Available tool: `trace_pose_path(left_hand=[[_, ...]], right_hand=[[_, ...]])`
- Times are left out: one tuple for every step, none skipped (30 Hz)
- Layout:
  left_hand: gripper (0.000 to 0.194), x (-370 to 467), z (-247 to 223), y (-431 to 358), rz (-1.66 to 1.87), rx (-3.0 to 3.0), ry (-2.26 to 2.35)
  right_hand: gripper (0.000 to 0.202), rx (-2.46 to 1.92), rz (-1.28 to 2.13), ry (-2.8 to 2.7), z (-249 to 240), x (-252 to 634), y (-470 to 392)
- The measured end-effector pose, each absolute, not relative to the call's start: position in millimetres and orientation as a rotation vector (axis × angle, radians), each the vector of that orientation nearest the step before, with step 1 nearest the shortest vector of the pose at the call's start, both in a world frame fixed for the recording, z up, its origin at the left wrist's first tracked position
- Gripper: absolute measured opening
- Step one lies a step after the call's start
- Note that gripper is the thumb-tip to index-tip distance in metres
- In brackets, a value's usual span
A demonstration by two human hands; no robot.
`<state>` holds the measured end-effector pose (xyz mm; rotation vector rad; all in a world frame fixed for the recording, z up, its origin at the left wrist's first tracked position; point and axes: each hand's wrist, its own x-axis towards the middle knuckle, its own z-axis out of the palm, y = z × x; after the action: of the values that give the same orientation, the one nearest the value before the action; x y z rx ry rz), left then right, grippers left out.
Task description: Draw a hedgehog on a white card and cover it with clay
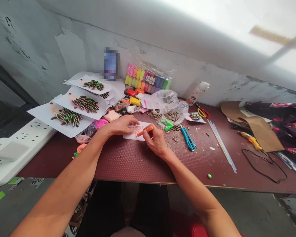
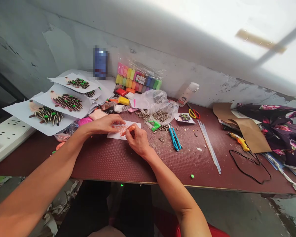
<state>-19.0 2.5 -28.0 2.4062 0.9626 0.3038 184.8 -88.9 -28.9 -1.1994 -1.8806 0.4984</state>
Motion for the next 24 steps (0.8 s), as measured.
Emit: trace_pose_path(left_hand=[[0.044,-19.0,-27.9,2.5,0.305,2.407,0.963],[0.044,-19.1,-27.9,2.4,0.306,2.408,0.963],[0.044,-19.1,-27.9,2.4,0.307,2.409,0.963],[0.044,-19.1,-28.0,2.4,0.307,2.409,0.962],[0.044,-19.1,-28.2,2.5,0.308,2.410,0.963],[0.043,-19.1,-28.5,2.7,0.309,2.411,0.963],[0.043,-19.2,-28.9,3.0,0.310,2.413,0.961],[0.043,-19.2,-29.2,3.3,0.310,2.415,0.960],[0.043,-19.2,-29.5,3.5,0.308,2.417,0.960],[0.043,-19.3,-29.7,3.8,0.306,2.417,0.962],[0.043,-19.3,-29.8,4.0,0.302,2.417,0.962],[0.043,-19.4,-29.7,4.1,0.298,2.418,0.963],[0.043,-19.4,-29.6,4.1,0.293,2.419,0.963],[0.044,-19.4,-29.3,4.1,0.290,2.421,0.964],[0.044,-19.4,-29.0,4.0,0.287,2.422,0.963],[0.044,-19.3,-28.8,3.9,0.284,2.423,0.961],[0.044,-19.2,-28.6,3.8,0.284,2.423,0.959],[0.044,-19.1,-28.6,3.8,0.285,2.422,0.957],[0.045,-19.0,-28.7,3.9,0.287,2.421,0.955],[0.045,-19.0,-29.0,4.1,0.290,2.420,0.953],[0.044,-19.0,-29.4,4.3,0.295,2.419,0.952],[0.044,-19.0,-29.9,4.6,0.300,2.419,0.951],[0.044,-19.1,-30.4,4.9,0.305,2.418,0.949],[0.044,-19.2,-31.0,5.2,0.308,2.416,0.946]], right_hand=[[0.022,-1.190,0.498,-1.883,-28.2,184.7,-89.1],[0.022,-1.181,0.498,-1.884,-27.6,184.7,-89.3],[0.021,-1.176,0.498,-1.885,-27.1,184.7,-89.5],[0.021,-1.177,0.498,-1.885,-26.8,184.8,-89.6],[0.021,-1.185,0.497,-1.884,-26.6,184.9,-89.7],[0.021,-1.195,0.500,-1.883,-26.6,185.1,-89.7],[0.020,-1.204,0.500,-1.881,-26.7,185.3,-89.6],[0.020,-1.205,0.502,-1.879,-26.9,185.4,-89.5],[0.020,-1.199,0.504,-1.877,-27.0,185.5,-89.3],[0.019,-1.187,0.504,-1.875,-27.1,185.6,-89.1],[0.019,-1.176,0.502,-1.872,-27.1,185.7,-88.9],[0.019,-1.170,0.498,-1.871,-27.1,185.8,-88.8],[0.019,-1.171,0.492,-1.870,-27.1,185.8,-88.6],[0.019,-1.181,0.486,-1.871,-27.1,185.9,-88.5],[0.019,-1.194,0.479,-1.872,-27.1,186.1,-88.4],[0.019,-1.209,0.473,-1.874,-27.3,186.2,-88.3],[0.020,-1.221,0.469,-1.875,-27.6,186.4,-88.2],[0.020,-1.229,0.466,-1.876,-27.9,186.6,-88.1],[0.019,-1.234,0.466,-1.875,-28.3,186.8,-88.0],[0.019,-1.234,0.468,-1.873,-28.6,187.1,-87.8],[0.019,-1.231,0.470,-1.871,-29.0,187.3,-87.6],[0.019,-1.228,0.473,-1.871,-29.3,187.6,-87.3],[0.019,-1.225,0.474,-1.871,-29.5,187.8,-87.1],[0.019,-1.225,0.475,-1.872,-29.7,188.1,-86.8]])
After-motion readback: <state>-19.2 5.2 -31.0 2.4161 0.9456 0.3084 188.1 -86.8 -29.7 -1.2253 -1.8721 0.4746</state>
